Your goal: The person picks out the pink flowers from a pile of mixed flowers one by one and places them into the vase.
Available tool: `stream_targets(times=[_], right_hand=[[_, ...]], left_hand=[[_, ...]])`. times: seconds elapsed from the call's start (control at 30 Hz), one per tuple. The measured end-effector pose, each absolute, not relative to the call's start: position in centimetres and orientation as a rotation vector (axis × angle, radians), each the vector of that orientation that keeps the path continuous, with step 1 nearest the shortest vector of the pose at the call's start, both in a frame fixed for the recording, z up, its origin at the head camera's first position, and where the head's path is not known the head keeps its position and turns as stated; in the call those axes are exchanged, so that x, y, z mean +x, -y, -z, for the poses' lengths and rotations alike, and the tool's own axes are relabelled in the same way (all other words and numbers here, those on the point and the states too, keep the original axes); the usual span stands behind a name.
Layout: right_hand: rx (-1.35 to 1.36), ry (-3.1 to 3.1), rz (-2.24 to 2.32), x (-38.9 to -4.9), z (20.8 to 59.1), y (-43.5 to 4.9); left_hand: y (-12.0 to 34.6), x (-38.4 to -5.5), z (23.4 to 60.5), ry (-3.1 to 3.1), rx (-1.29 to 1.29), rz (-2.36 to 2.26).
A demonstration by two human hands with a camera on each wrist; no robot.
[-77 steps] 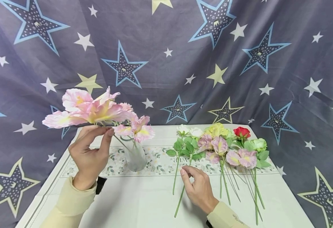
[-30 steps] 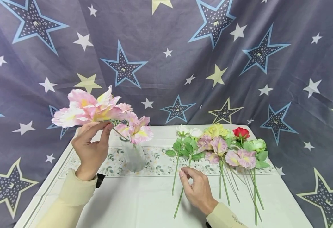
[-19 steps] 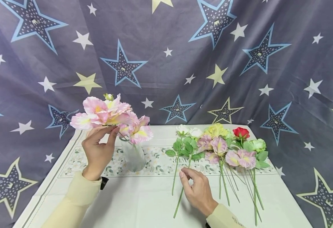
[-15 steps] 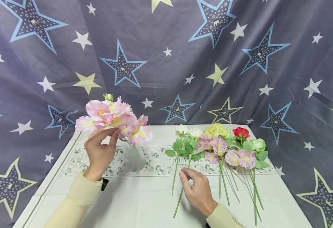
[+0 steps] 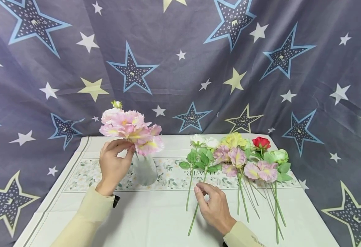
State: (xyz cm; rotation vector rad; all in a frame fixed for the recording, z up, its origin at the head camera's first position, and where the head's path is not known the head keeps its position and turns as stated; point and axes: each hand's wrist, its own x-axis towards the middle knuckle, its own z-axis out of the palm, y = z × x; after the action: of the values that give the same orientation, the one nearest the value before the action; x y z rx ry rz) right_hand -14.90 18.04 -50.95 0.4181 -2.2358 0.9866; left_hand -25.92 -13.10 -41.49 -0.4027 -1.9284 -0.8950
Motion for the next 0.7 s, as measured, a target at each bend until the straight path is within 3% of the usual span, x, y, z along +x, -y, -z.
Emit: stream_targets(times=[0.7], right_hand=[[0.404,2.263,-0.994,-15.1,51.3,-18.2]], left_hand=[[13.5,-24.7,43.2,1.821,-0.414,0.885]])
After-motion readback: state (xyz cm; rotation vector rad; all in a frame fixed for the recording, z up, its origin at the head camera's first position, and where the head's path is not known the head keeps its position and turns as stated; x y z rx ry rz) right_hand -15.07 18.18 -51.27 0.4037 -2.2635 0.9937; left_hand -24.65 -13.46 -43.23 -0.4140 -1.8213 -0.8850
